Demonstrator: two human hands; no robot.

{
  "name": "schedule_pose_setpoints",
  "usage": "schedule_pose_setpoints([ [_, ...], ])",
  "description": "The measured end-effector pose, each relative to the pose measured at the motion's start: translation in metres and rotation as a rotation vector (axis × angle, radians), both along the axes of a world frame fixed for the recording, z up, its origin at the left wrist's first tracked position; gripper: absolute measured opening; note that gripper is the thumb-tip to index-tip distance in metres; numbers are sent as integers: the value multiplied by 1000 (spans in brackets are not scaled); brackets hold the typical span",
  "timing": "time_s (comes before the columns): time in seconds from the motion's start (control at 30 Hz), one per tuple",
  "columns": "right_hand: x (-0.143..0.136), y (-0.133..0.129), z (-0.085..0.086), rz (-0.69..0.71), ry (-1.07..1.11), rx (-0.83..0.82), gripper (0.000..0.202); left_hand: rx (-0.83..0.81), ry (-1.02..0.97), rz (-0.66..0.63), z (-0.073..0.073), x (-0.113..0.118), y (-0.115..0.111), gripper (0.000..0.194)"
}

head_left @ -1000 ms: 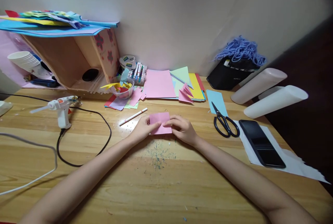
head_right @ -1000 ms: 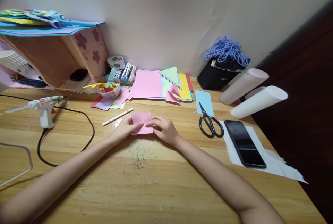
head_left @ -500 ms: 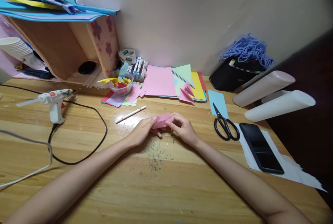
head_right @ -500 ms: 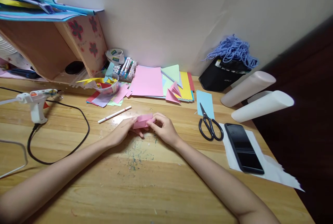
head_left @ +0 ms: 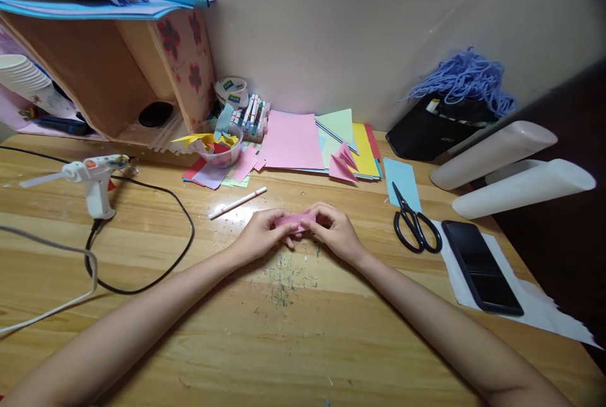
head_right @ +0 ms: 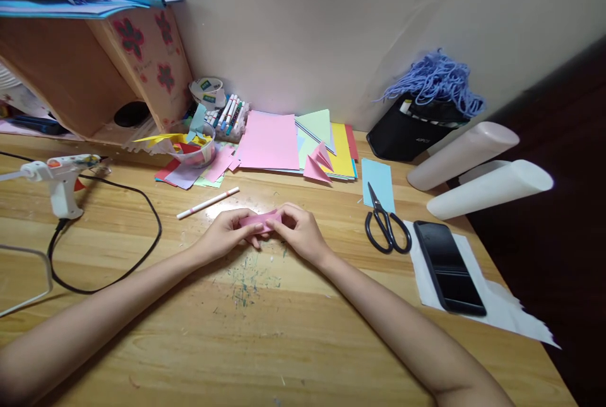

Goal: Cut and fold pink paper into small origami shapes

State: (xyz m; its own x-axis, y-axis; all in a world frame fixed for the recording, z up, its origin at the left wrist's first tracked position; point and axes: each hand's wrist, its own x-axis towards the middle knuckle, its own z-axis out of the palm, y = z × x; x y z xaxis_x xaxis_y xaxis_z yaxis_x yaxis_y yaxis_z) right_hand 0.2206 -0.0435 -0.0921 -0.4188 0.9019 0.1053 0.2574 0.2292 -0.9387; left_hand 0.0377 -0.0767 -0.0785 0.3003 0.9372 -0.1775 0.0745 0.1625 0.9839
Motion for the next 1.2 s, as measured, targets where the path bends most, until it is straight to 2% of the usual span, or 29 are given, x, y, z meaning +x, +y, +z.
schedule_pose_setpoints([
  [0.13,-1,0,0,-9,152,-195,22,-4,31,-15,0,-1,1,29],
  [0.23,-1,0,0,-53,172,-241,24,28,54,-25,0,-1,0,29],
  [0.43,0,3,-2,-124,165,-184,29,74,122,-59,1,-2,0,29],
  [0.6,1,4,-5,-107,153,-188,35,74,138,-55,1,0,-1,30],
  [0.8,1,5,-2,-99,137,-194,17,48,112,-35,1,1,-1,28],
  [1.2,1,4,2,-116,76,-168,14,15,127,-42,4,0,-2,33],
])
